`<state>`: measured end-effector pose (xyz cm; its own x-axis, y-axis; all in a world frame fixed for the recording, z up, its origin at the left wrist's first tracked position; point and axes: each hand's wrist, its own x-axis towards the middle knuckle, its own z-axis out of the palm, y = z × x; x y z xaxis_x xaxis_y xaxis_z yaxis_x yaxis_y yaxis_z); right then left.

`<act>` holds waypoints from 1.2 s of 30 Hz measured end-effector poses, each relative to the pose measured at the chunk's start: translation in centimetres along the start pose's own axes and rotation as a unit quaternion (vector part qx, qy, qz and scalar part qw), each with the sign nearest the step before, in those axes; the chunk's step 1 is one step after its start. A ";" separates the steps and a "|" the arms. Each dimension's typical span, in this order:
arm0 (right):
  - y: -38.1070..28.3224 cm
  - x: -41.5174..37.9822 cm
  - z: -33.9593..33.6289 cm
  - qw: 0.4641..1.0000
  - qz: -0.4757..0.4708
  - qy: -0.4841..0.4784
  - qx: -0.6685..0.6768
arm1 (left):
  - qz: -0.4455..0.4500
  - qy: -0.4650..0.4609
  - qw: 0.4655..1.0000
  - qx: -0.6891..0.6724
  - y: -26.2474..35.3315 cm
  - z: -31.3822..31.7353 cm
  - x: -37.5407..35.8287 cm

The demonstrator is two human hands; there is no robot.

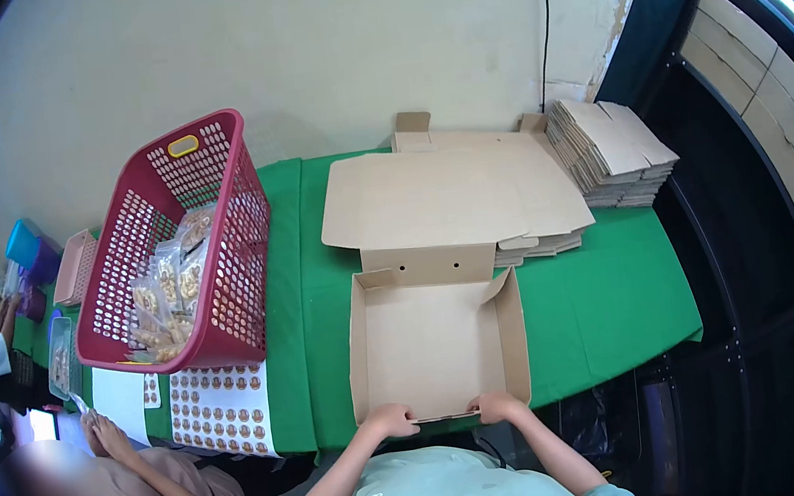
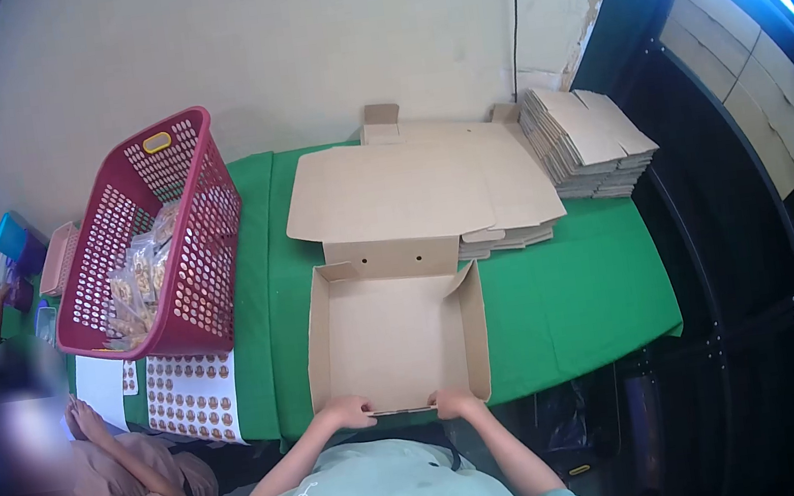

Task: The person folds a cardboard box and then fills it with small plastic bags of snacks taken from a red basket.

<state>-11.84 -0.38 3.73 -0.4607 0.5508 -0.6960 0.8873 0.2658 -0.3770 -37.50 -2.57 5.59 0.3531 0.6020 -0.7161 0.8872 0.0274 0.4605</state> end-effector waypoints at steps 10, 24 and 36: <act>-4.0 -12.3 -4.8 0.935 -0.008 0.353 0.015 | 0.152 0.397 0.902 -0.075 4.1 0.2 -9.3; 4.3 -10.3 -3.1 0.944 -0.024 0.274 0.183 | -0.013 0.466 0.866 -0.181 2.4 5.9 -6.6; 8.6 -11.2 -1.2 0.871 -0.072 0.228 0.429 | 0.003 0.499 0.784 -0.369 3.2 7.0 -8.7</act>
<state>0.94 -3.32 9.04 -0.3357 0.8694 -0.3626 0.3881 -0.2231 -0.8942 -35.70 -13.32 9.65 -0.3787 0.9183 -0.1150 0.3434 0.2548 0.9040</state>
